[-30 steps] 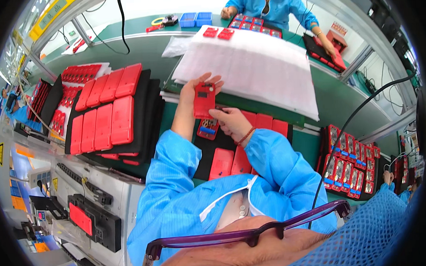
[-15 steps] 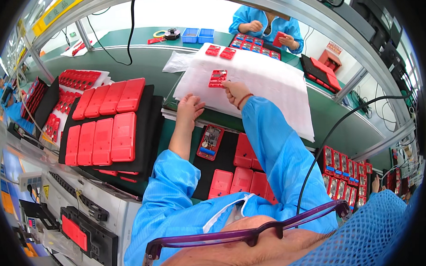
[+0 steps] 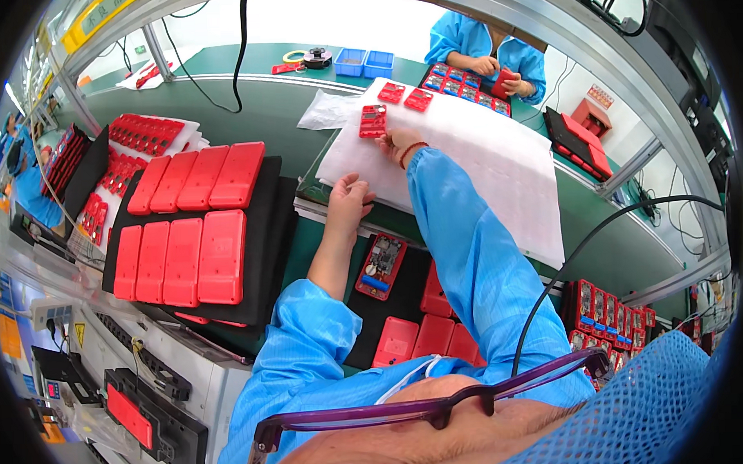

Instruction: The person assembles electronic circuit boards into red plastic housings by hand.

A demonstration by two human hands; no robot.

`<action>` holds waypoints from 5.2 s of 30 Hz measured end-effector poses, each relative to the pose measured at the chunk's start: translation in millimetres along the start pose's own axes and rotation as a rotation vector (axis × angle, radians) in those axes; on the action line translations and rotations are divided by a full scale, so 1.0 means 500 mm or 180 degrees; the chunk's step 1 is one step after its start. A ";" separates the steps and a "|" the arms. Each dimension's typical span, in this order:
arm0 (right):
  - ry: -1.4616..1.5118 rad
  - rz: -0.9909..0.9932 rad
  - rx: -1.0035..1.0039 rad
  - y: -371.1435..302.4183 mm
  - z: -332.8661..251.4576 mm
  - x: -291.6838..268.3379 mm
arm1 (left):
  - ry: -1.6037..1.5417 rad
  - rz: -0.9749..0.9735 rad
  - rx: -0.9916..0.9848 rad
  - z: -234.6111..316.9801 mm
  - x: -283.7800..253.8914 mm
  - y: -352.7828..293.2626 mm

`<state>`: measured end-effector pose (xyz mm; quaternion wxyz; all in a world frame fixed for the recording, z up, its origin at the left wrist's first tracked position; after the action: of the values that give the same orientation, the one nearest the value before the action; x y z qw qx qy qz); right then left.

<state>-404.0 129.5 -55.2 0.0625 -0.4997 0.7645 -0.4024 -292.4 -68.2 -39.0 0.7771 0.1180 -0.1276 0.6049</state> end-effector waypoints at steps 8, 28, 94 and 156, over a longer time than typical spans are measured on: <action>-0.0014 -0.0212 -0.0082 -0.067 0.053 0.003 | 0.0003 -0.0046 0.0008 0.020 -0.004 -0.003; -0.2530 0.0878 -0.1620 -0.558 0.282 -0.376 | 0.4444 -0.2679 0.1944 -0.009 0.254 -0.294; -0.1753 0.0825 -0.1839 -0.624 0.235 -0.297 | 0.1628 -0.2748 0.2751 0.091 0.228 -0.218; -0.2408 -0.0339 -0.0185 -0.577 0.188 -0.207 | 0.1803 -0.1903 0.3029 0.078 0.174 -0.252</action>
<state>-100.1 110.9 45.5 0.3051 -0.6535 0.6715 -0.1704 -152.0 -32.3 23.5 0.7787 0.3166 0.4049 0.3599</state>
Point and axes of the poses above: each hand's wrist, its own y-axis towards the middle knuckle, its own x-axis out of the palm, z = x × y, the point moved 6 cm from there along y, towards the middle knuckle, and after that the axes turned 15 degrees about x, right-handed, at the moved point
